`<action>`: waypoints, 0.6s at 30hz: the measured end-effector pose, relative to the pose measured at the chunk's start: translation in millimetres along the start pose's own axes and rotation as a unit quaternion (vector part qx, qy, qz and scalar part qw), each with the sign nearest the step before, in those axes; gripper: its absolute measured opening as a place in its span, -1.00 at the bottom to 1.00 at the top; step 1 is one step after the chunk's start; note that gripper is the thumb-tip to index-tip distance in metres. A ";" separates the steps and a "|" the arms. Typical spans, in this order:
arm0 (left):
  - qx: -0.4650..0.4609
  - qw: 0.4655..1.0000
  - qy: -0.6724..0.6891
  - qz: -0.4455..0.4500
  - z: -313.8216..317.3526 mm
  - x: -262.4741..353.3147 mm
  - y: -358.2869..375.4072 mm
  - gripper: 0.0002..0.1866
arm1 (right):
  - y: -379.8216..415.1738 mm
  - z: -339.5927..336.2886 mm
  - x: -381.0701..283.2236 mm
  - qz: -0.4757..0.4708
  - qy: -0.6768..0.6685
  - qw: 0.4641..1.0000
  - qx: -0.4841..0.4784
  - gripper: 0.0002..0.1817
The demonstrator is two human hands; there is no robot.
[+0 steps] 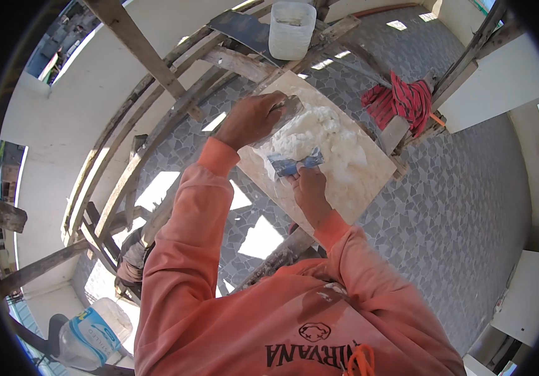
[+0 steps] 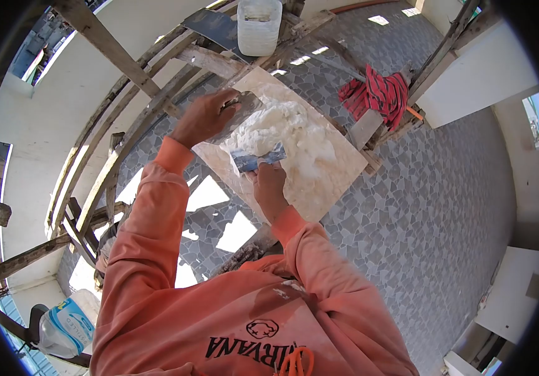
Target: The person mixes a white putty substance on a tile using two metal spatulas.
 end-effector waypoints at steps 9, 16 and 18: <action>-0.066 0.998 -0.012 -0.015 49.7 21.3 -19.5 -0.67 | -46.9 47.9 -60.0 -0.003 0.142 0.989 -0.049 -0.66; 0.019 0.998 -0.035 -0.058 64.2 -4.7 -37.9 -0.72 | -44.5 -0.8 -122.1 0.010 0.300 0.953 -0.038 -0.73; 0.048 0.995 -0.018 -0.083 54.4 -10.1 -35.9 -0.71 | -42.2 -36.8 -153.6 -0.008 0.331 0.944 0.008 -0.71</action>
Point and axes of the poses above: each hand's wrist, its own y-axis away from the middle knuckle, its own z-axis out of the palm, x = y × z, the point moved 2 cm from there along -y, towards the middle knuckle, and after that the axes turned 7 degrees about -z, right-handed, at the moved point
